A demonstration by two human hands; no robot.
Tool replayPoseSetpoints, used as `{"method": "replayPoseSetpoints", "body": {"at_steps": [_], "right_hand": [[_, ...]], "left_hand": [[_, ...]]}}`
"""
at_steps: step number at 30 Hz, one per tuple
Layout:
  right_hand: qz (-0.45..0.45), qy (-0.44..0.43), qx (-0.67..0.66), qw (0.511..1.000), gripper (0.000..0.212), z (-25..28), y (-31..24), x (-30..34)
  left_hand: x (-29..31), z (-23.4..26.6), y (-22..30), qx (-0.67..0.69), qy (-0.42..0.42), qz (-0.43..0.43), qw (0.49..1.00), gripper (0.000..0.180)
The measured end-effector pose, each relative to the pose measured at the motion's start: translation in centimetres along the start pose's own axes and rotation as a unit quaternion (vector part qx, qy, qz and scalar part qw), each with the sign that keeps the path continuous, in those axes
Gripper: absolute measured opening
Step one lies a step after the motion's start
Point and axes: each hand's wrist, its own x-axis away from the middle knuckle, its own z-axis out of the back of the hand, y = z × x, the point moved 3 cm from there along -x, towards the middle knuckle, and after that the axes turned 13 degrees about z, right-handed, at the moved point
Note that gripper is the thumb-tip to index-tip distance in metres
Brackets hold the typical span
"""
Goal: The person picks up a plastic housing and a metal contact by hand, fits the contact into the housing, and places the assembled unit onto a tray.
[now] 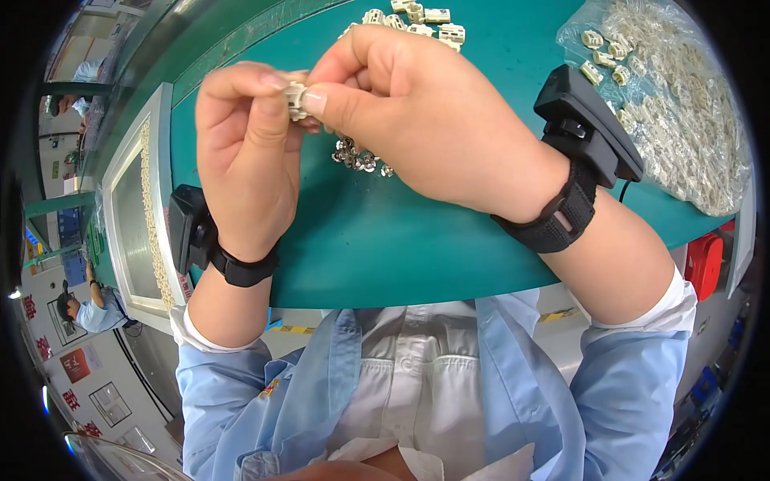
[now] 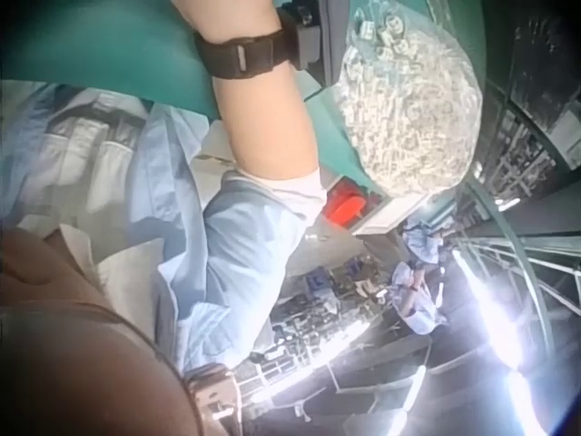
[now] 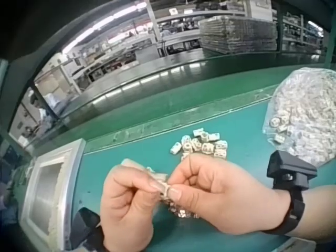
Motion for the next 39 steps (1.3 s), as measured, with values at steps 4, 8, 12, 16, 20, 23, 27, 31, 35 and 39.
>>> {"method": "replayPoseSetpoints", "body": {"at_steps": [4, 8, 12, 16, 20, 23, 27, 31, 35, 39], "right_hand": [[0.02, -0.003, -0.059, 0.998, 0.013, -0.5, 0.5, 0.1], [0.04, -0.004, -0.054, 0.998, 0.013, -0.3, 0.4, -0.1], [0.08, 0.014, 0.021, 0.996, 0.012, -0.1, 0.4, -0.1], [0.102, 0.02, 0.047, 0.993, 0.012, 0.3, 0.6, 0.0], [0.116, 0.013, 0.033, 0.993, 0.012, 0.7, 0.4, -0.3], [0.125, 0.011, 0.041, 0.991, 0.013, 1.4, 0.4, -0.6], [0.127, 0.03, 0.065, 0.989, 0.014, 2.4, 0.4, -0.8], [0.094, 0.081, 0.055, 0.991, 0.013, 2.4, -0.1, -1.2], [0.046, 0.136, 0.079, 0.986, 0.009, 2.8, -0.9, -1.3], [0.015, 0.132, 0.106, 0.985, 0.009, 2.7, -0.8, -1.5]], "left_hand": [[0.2, 0.1, 0.8, -0.143, -0.009, -0.099, 0.985, 0.01], [-0.1, 0.1, 0.5, -0.06, -0.027, -0.078, 0.995, 0.011], [-0.5, 0.1, -0.2, 0.139, -0.042, 0.016, 0.989, 0.013], [-0.6, 0.1, -0.4, 0.211, -0.065, 0.056, 0.974, 0.015], [-0.7, 0.6, -0.5, 0.207, -0.079, 0.069, 0.973, 0.02], [-0.6, 0.7, -0.3, 0.198, -0.088, 0.083, 0.973, 0.021], [-0.7, 0.0, 0.6, 0.076, -0.064, 0.107, 0.989, 0.024], [-0.9, 0.7, 1.2, -0.03, 0.021, 0.092, 0.995, 0.025], [-1.6, 3.4, 1.8, -0.168, 0.086, 0.066, 0.98, 0.02], [-1.3, 4.4, 1.6, -0.387, 0.094, 0.151, 0.905, 0.022]]}}
